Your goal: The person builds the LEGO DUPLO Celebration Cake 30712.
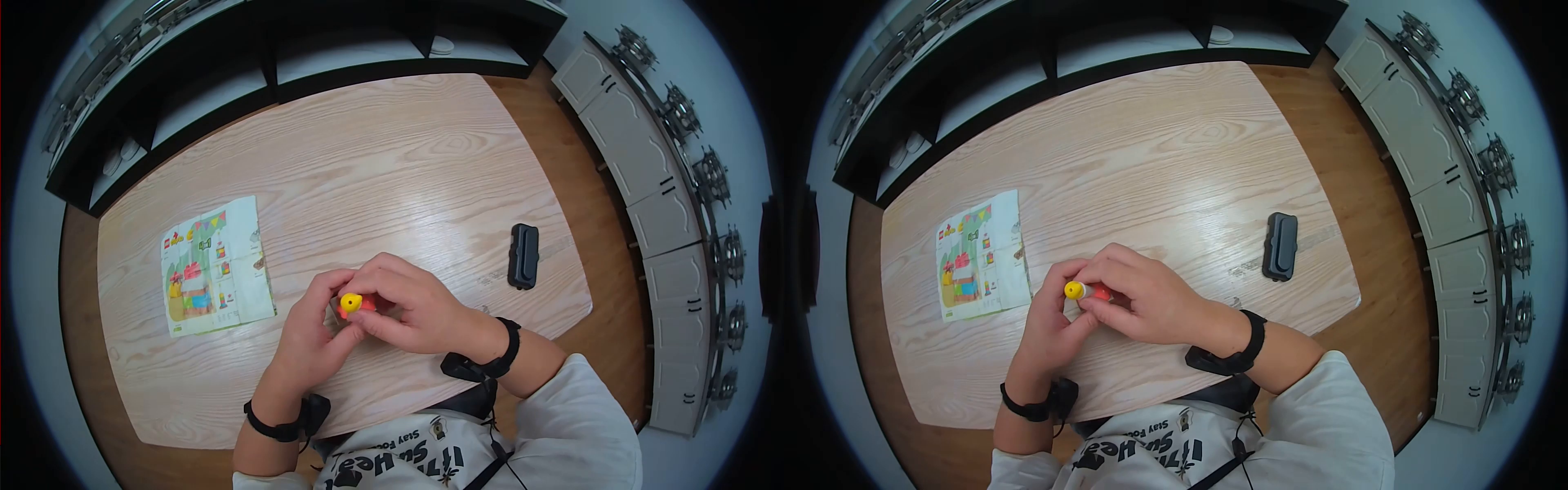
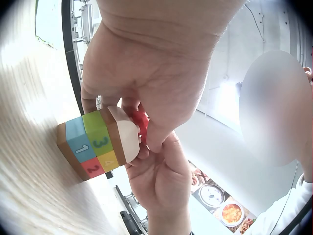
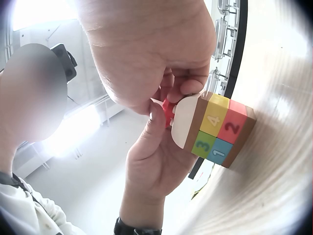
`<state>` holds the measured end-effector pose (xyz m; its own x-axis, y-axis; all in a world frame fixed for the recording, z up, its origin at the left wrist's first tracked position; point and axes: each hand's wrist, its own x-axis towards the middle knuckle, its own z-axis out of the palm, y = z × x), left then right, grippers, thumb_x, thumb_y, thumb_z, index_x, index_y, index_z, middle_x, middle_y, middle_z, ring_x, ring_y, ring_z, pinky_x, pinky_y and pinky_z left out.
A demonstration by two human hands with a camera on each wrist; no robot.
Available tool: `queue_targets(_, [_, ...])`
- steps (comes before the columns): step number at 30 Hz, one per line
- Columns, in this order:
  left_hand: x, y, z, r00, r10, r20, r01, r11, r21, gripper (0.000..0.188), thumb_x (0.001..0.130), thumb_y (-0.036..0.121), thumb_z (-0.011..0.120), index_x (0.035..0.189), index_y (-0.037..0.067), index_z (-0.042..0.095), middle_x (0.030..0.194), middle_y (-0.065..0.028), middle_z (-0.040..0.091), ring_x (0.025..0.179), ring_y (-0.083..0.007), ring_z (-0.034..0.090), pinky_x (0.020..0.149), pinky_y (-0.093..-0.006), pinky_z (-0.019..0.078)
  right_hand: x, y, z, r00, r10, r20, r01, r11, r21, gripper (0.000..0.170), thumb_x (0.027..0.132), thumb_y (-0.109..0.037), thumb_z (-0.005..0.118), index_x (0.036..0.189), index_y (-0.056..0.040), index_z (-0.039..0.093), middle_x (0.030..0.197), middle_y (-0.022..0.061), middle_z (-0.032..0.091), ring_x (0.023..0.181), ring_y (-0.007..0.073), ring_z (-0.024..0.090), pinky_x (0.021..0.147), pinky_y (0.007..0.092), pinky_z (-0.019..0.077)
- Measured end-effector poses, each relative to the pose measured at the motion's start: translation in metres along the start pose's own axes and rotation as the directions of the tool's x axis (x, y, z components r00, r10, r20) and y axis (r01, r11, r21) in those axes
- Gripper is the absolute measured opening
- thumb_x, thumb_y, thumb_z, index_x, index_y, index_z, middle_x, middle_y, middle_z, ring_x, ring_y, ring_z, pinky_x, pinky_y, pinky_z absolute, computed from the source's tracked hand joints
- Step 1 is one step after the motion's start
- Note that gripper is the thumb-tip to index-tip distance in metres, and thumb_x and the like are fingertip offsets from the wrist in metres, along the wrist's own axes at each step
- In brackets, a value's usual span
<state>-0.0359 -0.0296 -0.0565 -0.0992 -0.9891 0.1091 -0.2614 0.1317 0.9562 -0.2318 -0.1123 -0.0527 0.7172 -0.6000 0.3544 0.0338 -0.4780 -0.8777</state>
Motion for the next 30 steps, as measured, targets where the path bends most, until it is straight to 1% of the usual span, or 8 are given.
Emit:
queue_targets(2, [0.0,0.002,-0.001,1.0,-0.004,-0.009,0.004,1.0,-0.006,0.056,0.088,0.0,0.073,0.14,0.0,0.053,0.126,-0.0159,0.068,0.116,-0.0248,0.068,0.1,-0.0366,0.0534,0.004,0.0,0.0,0.998,-0.06,-0.017,0.06,0.998,-0.032,0.027,0.094,-0.008,0.076,0.12,-0.0052,0.069,0.108,0.0096,0.064,0.086,0.0225,0.065,0.072,0.0314,0.0538])
queue_targets(3, [0.0,0.006,-0.004,0.997,-0.066,0.035,0.068,0.996,-0.053,0.057,0.088,-0.001,0.071,0.142,0.001,0.052,0.133,-0.0137,0.063,0.123,-0.0228,0.062,0.108,-0.0353,0.0479,0.005,-0.003,0.001,0.999,-0.026,-0.022,0.026,0.999,-0.023,0.027,0.093,-0.006,0.075,0.12,-0.0054,0.069,0.107,0.0105,0.064,0.087,0.022,0.066,0.071,0.0305,0.0549])
queue_targets(7, [-0.001,-0.005,-0.003,1.0,0.026,0.008,-0.026,1.0,-0.013,0.059,0.089,0.004,0.075,0.143,0.001,0.051,0.129,-0.0138,0.066,0.118,-0.0251,0.065,0.102,-0.0359,0.0509,0.007,-0.006,0.001,1.0,-0.026,-0.01,0.025,0.994,-0.102,0.025,0.092,-0.001,0.074,0.117,-0.0043,0.07,0.109,0.011,0.066,0.09,0.0191,0.066,0.069,0.0267,0.0557])
queue_targets(10, [-0.002,-0.004,-0.002,0.999,-0.021,0.026,0.022,0.999,-0.031,0.059,0.09,0.006,0.077,0.144,0.002,0.052,0.128,-0.0129,0.067,0.116,-0.0254,0.066,0.1,-0.0368,0.0522,0.005,-0.003,0.003,1.0,-0.016,-0.019,0.014,0.995,-0.097,0.026,0.091,0.001,0.074,0.116,-0.0041,0.071,0.109,0.0103,0.067,0.089,0.0168,0.066,0.069,0.0254,0.0547])
queue_targets(17, [-0.001,-0.004,-0.002,0.999,-0.035,0.023,0.036,0.997,-0.065,0.059,0.09,0.005,0.076,0.143,0.003,0.053,0.125,-0.0127,0.066,0.115,-0.0243,0.066,0.1,-0.0361,0.0521,0.007,-0.005,0.002,0.999,-0.04,-0.018,0.037,0.993,-0.112,0.028,0.09,0.001,0.075,0.116,-0.0045,0.071,0.108,0.0096,0.067,0.087,0.0151,0.066,0.068,0.0244,0.0542])
queue_targets(24, [-0.002,0.001,-0.005,0.999,-0.016,0.04,0.019,0.997,-0.071,0.058,0.089,0.001,0.074,0.143,0.0,0.051,0.135,-0.0133,0.063,0.122,-0.0236,0.063,0.106,-0.036,0.0497,0.005,0.002,0.001,0.997,-0.077,-0.022,0.075,0.993,-0.091,0.025,0.091,-0.002,0.076,0.116,-0.0055,0.07,0.108,0.0088,0.066,0.083,0.0149,0.065,0.068,0.026,0.055])
queue_targets(26, [-0.001,-0.002,-0.003,1.0,0.011,0.014,-0.011,1.0,0.001,0.06,0.089,0.002,0.078,0.143,0.0,0.051,0.134,-0.0137,0.064,0.124,-0.0228,0.063,0.108,-0.0359,0.0485,0.004,0.0,-0.001,0.991,-0.073,-0.111,0.063,0.994,-0.087,0.025,0.091,-0.003,0.076,0.115,-0.0059,0.07,0.105,0.0078,0.065,0.076,0.0133,0.063,0.063,0.0264,0.0516])
queue_targets(30, [0.0,-0.002,0.004,0.999,0.019,-0.026,-0.02,0.999,-0.032,0.063,0.087,0.005,0.084,0.141,0.0,0.052,0.13,-0.0159,0.067,0.12,-0.0246,0.067,0.105,-0.0371,0.0521,0.0,0.003,-0.007,0.935,-0.007,-0.355,0.006,1.0,-0.004,0.023,0.092,-0.006,0.075,0.114,-0.0048,0.067,0.101,0.0074,0.064,0.065,0.0125,0.055,0.057,0.0276,0.0449])
